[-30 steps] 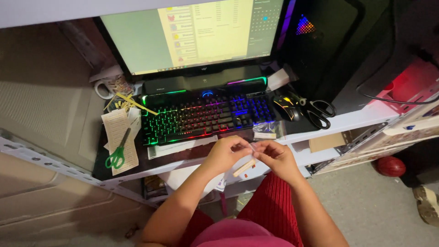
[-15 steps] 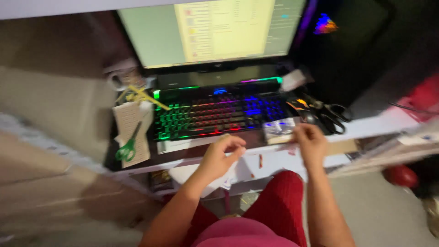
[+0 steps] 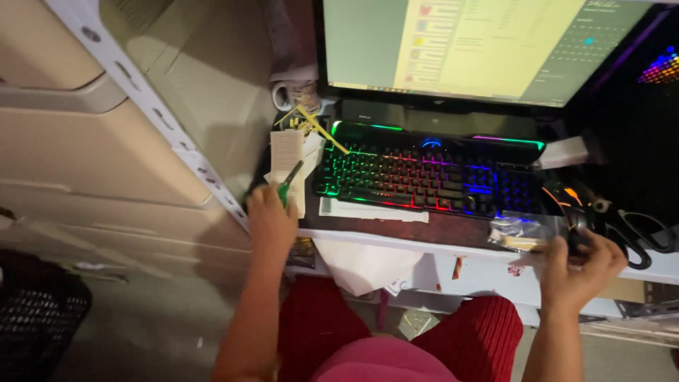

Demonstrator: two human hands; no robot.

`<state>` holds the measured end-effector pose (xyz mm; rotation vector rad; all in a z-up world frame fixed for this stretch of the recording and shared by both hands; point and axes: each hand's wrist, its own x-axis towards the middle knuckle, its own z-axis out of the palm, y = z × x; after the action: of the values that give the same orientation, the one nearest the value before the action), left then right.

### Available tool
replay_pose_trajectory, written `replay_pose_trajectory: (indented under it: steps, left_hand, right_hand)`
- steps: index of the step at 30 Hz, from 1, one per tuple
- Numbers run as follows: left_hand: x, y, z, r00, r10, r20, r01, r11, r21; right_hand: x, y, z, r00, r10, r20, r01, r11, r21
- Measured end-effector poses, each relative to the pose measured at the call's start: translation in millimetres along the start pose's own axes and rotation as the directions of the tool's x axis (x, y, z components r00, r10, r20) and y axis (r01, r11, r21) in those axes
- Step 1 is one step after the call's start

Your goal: The person organizes small items into a plastic bag and then uses scissors to cut a sheet of printed labels into individual strips at a workstation.

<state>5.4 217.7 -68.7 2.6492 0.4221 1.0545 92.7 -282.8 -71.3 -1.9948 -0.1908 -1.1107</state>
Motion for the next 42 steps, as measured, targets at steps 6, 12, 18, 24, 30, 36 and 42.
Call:
replay_pose_trajectory:
  steps: [6,12,18,24,30,36,42]
  left_hand:
    - [34,-31,35,0.977,-0.148,0.156,0.097,0.951,0.295]
    - [35,-28,54,0.937,-0.310,0.158,0.304,0.951,0.061]
    - [-40,83,-17,0.924,-0.080,0.374,0.329,0.663,-0.673]
    - [-94,125,-35,0.765,0.223,0.604,0.522,0.333,-0.785]
    - [-95,111,-36,0.681,0.330,0.654,0.601,0.260,-0.756]
    - [-70,122,-64,0.517,0.446,0.731,0.675,0.312,-0.668]
    - [-44,71,-13,0.874,0.293,0.389,0.046,0.747,-0.664]
  right_hand:
    - [-18,-32,-3,0.991,-0.122,-0.053,0.123,0.992,0.013]
    - [-103,-75,38,0.938,-0.012,0.346,-0.091,0.956,0.280]
    - [-146,-150,81,0.570,-0.061,0.819,-0.741,0.392,0.545]
    - [-153,-155,72,0.399,-0.002,0.917,-0.914,-0.078,0.397]
    - [-154,-153,56,0.272,-0.089,0.958,-0.961,0.026,0.275]
    - [-155,-147,55,0.169,-0.234,0.957,-0.985,-0.027,0.168]
    - [-166,-135,66,0.162,-0.396,0.904,-0.968,0.112,0.223]
